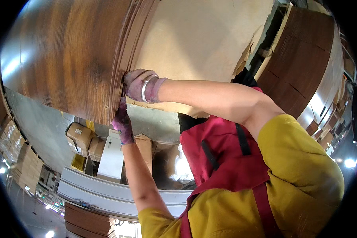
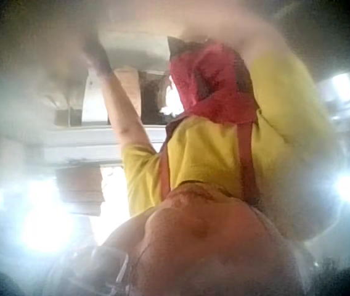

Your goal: The person wipes the surface of wooden panels with a cloth. They repeatedly pick up a panel from a stack, wipe it thoroughly, and place it back on the stack.

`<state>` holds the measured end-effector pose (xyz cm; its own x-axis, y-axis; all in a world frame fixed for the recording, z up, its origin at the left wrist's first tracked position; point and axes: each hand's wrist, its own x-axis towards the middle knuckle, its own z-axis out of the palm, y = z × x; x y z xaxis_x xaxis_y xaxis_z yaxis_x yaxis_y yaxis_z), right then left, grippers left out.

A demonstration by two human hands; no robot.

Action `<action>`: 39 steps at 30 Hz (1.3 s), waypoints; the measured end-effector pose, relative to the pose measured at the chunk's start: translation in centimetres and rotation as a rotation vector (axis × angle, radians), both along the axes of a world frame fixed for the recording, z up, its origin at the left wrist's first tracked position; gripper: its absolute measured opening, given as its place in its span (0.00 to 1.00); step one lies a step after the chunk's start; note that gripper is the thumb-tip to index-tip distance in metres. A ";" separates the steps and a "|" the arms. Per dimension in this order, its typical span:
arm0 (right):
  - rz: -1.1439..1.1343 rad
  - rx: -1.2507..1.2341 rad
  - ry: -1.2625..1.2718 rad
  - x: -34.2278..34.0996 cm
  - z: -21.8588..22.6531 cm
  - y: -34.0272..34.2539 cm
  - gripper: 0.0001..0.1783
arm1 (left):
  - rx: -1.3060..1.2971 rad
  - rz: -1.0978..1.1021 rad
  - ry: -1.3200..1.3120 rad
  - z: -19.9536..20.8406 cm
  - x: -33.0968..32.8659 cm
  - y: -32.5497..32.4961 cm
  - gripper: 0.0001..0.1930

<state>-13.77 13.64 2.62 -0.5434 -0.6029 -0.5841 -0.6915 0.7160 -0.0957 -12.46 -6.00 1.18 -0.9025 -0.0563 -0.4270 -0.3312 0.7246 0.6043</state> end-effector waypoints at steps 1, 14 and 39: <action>0.045 0.028 0.134 0.9 -0.3 -0.6 0.21 | 0.133 0.027 0.034 -0.8 0.4 -0.7 0.19; -0.702 -0.479 -0.304 -0.3 0.3 0.2 0.12 | 0.072 -0.327 0.044 -2.9 -0.4 -2.8 0.21; -0.551 -0.337 0.032 1.9 -4.1 -4.0 0.09 | -0.386 -0.506 -0.006 -8.4 0.4 -5.8 0.22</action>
